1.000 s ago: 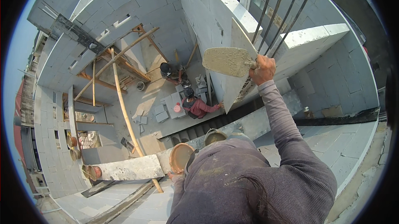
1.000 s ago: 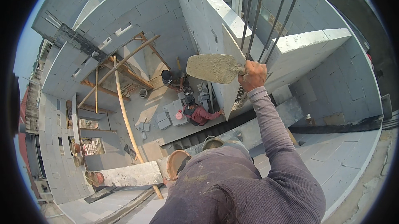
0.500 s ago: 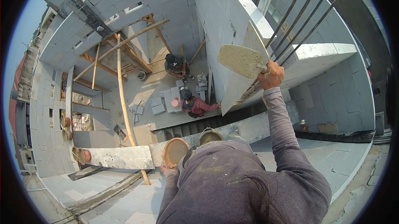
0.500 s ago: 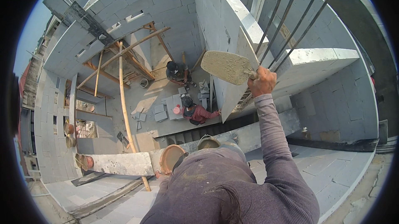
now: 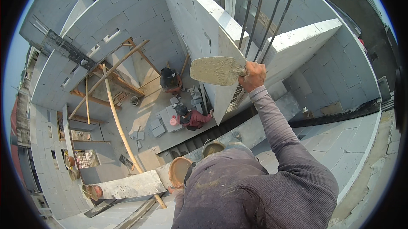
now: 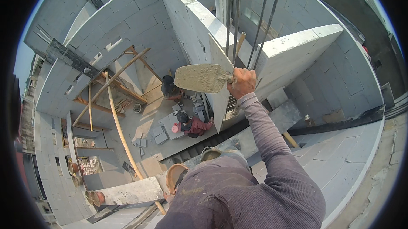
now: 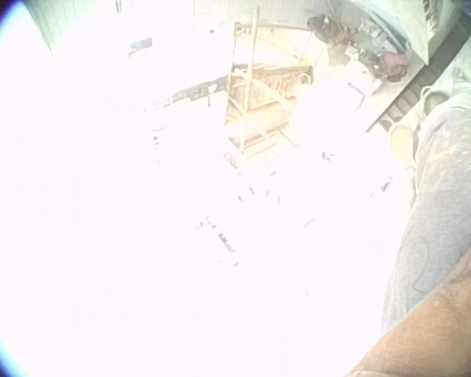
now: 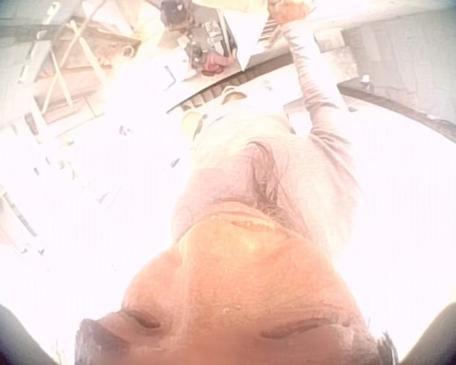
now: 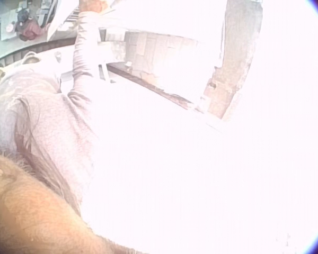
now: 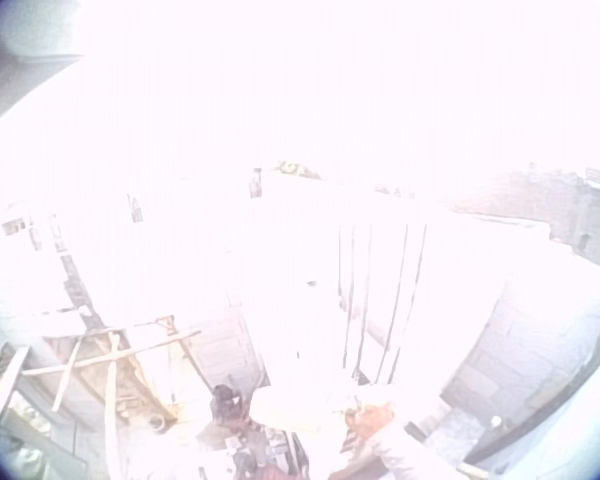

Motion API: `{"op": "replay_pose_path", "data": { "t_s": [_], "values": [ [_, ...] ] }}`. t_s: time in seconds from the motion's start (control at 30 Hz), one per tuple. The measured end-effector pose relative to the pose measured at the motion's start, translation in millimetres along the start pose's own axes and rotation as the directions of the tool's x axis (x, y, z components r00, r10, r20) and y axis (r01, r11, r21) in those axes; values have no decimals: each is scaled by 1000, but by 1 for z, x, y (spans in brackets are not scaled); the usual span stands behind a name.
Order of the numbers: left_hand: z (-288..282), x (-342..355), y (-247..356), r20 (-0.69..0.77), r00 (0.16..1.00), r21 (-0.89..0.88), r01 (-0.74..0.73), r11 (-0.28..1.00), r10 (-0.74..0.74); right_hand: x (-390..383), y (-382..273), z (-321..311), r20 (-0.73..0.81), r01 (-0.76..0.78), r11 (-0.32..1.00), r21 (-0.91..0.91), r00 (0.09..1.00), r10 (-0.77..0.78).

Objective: Apply mortar to the side of a concrete block wall using a trowel.

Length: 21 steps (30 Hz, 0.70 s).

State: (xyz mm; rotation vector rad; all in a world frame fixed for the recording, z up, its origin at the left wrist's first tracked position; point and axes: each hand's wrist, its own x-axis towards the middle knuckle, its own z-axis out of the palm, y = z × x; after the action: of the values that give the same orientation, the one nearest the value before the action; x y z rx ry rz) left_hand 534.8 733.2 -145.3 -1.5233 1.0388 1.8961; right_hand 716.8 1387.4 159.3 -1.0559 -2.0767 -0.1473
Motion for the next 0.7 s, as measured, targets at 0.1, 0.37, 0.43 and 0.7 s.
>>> {"op": "replay_pose_path", "data": {
  "t_s": [0.1,0.37,0.43,0.7],
  "values": [
    [7,-12,-4,-37,999,50,-27,998,28,1,3,-1,-12,29,999,20,1000,-29],
    [21,-22,6,-69,991,256,-97,962,118,4,18,1,29,98,995,20,995,-98],
    [22,-24,10,-76,987,300,-112,947,141,4,20,0,32,114,993,26,993,-115],
    [22,-25,8,-96,981,367,-123,922,169,4,21,-1,38,140,990,31,989,-142]
  ]
}}
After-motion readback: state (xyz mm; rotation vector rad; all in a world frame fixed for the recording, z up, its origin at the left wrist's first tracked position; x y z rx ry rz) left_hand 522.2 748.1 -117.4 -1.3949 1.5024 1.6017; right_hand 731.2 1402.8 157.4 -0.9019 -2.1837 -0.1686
